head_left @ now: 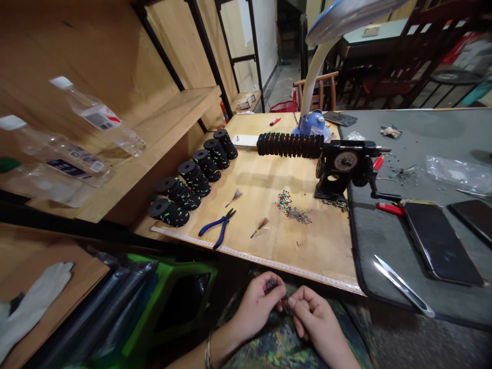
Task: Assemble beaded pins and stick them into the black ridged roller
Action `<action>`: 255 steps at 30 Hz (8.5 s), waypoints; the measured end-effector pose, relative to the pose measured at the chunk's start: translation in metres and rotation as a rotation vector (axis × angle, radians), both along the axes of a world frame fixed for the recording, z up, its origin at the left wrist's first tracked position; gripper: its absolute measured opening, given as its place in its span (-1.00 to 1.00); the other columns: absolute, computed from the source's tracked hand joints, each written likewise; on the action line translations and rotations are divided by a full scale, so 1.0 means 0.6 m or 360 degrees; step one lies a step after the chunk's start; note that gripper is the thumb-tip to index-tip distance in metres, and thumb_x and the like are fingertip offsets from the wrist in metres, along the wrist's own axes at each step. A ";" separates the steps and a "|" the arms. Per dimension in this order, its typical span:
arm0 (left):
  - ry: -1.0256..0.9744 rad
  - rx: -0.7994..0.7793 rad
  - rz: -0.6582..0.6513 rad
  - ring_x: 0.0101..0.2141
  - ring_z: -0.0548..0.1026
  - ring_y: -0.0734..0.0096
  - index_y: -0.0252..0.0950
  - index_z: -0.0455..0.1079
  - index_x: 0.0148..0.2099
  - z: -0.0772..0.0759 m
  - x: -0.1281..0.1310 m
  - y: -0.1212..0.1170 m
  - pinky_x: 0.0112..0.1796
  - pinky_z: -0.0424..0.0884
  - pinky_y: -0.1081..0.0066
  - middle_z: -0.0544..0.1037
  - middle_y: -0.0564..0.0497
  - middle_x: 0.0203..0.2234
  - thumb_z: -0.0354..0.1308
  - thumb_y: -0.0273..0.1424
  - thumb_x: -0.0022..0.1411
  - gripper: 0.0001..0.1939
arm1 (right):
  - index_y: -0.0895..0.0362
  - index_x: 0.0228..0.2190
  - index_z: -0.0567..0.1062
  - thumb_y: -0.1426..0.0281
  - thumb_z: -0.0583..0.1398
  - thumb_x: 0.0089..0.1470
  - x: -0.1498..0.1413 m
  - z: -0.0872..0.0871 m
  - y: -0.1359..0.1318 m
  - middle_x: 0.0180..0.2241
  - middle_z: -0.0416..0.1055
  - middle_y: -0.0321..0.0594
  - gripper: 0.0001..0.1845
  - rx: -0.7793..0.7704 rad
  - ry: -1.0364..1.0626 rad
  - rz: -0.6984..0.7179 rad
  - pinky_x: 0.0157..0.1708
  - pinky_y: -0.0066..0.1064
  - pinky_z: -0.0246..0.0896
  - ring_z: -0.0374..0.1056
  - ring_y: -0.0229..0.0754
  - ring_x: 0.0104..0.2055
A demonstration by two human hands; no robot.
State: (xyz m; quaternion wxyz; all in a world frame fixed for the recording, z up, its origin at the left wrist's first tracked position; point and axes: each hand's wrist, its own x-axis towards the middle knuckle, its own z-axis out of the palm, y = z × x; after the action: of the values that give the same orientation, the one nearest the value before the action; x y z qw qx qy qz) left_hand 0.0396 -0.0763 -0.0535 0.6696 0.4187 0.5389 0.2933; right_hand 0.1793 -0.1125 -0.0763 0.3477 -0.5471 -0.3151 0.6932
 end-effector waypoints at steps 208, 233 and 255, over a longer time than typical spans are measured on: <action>-0.0131 0.0164 0.0099 -0.52 0.46 0.47 -0.36 0.33 -0.32 0.023 -0.011 0.027 -0.61 0.28 0.58 0.45 0.05 -0.53 0.30 -0.18 0.05 -0.65 | 0.11 -0.54 0.34 -0.11 0.31 -0.19 -0.009 0.034 0.029 -0.79 0.05 -0.57 -0.45 0.0290 0.0170 -0.0469 -0.72 -0.57 -0.27 -0.10 -0.46 -0.77; 0.0226 0.0465 0.0027 -0.54 0.38 0.52 -0.31 0.26 -0.40 -0.003 0.004 -0.014 -0.51 0.34 0.53 0.39 0.07 -0.55 0.16 -0.40 0.16 -0.85 | 0.15 -0.54 0.40 -0.11 0.30 -0.20 -0.019 0.013 0.024 -0.80 0.17 -0.49 -0.44 0.0324 -0.0033 -0.0337 -0.72 -0.56 -0.16 0.02 -0.42 -0.77; -0.0337 -0.0153 0.0121 -0.54 0.43 0.51 -0.35 0.31 -0.39 0.005 0.000 -0.011 -0.44 0.39 0.47 0.46 0.07 -0.55 0.36 -0.13 -0.03 -0.59 | 0.13 -0.52 0.35 -0.15 0.30 -0.24 -0.020 0.007 0.019 -0.85 0.09 -0.57 -0.40 0.0125 0.0149 -0.0311 -0.74 -0.60 -0.26 -0.11 -0.46 -0.78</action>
State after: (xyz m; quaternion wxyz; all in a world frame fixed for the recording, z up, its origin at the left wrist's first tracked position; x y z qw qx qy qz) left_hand 0.0395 -0.0827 -0.0503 0.7304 0.3319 0.4942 0.3348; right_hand 0.1674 -0.1011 -0.0721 0.4493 -0.5282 -0.2706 0.6678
